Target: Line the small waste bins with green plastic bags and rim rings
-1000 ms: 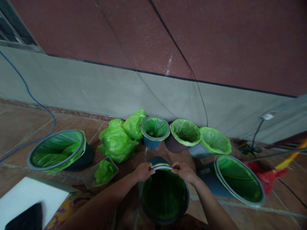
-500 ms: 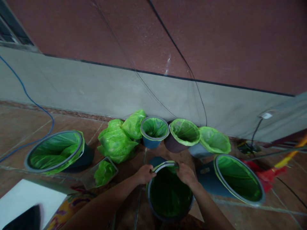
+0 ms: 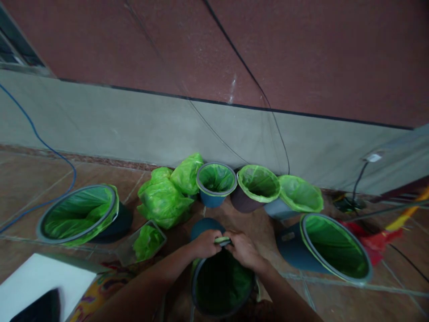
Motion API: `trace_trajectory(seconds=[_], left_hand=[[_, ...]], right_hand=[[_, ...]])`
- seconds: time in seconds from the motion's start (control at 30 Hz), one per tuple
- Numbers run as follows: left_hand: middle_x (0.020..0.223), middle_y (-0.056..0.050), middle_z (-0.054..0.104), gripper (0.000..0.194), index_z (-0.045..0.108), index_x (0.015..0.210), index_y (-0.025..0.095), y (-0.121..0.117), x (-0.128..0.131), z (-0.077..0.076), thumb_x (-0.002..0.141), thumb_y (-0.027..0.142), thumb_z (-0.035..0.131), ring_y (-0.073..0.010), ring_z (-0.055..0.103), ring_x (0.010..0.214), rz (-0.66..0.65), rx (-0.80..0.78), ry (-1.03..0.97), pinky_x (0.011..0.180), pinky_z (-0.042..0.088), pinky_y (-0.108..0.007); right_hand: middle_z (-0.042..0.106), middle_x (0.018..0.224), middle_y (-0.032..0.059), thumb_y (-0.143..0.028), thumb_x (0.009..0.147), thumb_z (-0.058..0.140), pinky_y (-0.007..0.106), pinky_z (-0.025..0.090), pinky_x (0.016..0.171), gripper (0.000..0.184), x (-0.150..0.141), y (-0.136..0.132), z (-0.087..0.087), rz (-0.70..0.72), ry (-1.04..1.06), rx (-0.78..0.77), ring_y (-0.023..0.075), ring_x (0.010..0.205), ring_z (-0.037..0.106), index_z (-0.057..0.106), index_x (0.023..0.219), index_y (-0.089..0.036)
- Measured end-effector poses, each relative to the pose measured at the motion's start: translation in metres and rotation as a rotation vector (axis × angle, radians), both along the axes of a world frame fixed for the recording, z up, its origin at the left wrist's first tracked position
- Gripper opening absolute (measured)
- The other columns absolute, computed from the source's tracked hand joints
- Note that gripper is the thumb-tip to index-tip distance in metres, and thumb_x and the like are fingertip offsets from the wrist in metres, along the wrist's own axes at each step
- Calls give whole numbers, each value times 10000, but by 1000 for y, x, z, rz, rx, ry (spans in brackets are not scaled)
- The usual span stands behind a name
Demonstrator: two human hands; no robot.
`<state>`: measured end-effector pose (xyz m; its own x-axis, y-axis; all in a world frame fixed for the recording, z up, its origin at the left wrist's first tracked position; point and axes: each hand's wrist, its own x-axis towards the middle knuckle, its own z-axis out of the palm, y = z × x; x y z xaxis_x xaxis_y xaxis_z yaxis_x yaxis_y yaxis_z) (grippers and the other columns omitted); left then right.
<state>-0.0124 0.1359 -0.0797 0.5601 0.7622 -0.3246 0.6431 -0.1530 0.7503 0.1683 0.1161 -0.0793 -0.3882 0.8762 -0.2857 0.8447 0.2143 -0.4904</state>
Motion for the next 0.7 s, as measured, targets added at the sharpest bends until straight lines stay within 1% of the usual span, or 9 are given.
trace_trajectory(seconds=[0.1,0.3,0.5,0.6,0.7], left_hand=[[767,7,634,142,645,835,174,4,-2,4,714,212,581,-135,563,723,18,0,54,606,354,-213],[719,11,612,239,663,806,168,8,-10,8,711,386,636,-137,547,666,47,-44,201,549,306,-227],[754,15,628,213,673,813,166,12,-19,6,710,350,641,-130,555,696,6,-52,198,571,324,-219],[741,17,627,202,679,809,163,13,-19,5,700,332,653,-128,555,691,9,-39,190,575,329,-218],[716,23,616,199,684,806,163,12,-15,4,686,321,667,-126,550,682,5,-60,162,559,320,-215]], right_hand=[[693,980,48,-227,809,602,266,379,805,125,4,2,-3,-53,-1,-16,204,951,629,642,927,-218],[704,919,30,-231,767,640,265,369,751,136,14,7,-2,-159,-15,-62,197,921,634,662,901,-229],[707,854,37,-242,699,689,264,363,681,133,27,16,-2,-235,-66,-125,190,835,634,679,828,-211],[696,823,29,-233,669,693,260,357,652,157,28,15,-4,-224,-40,-162,183,789,625,677,822,-204],[686,847,15,-215,649,690,252,373,680,239,24,12,-4,-148,92,-192,175,799,615,675,887,-202]])
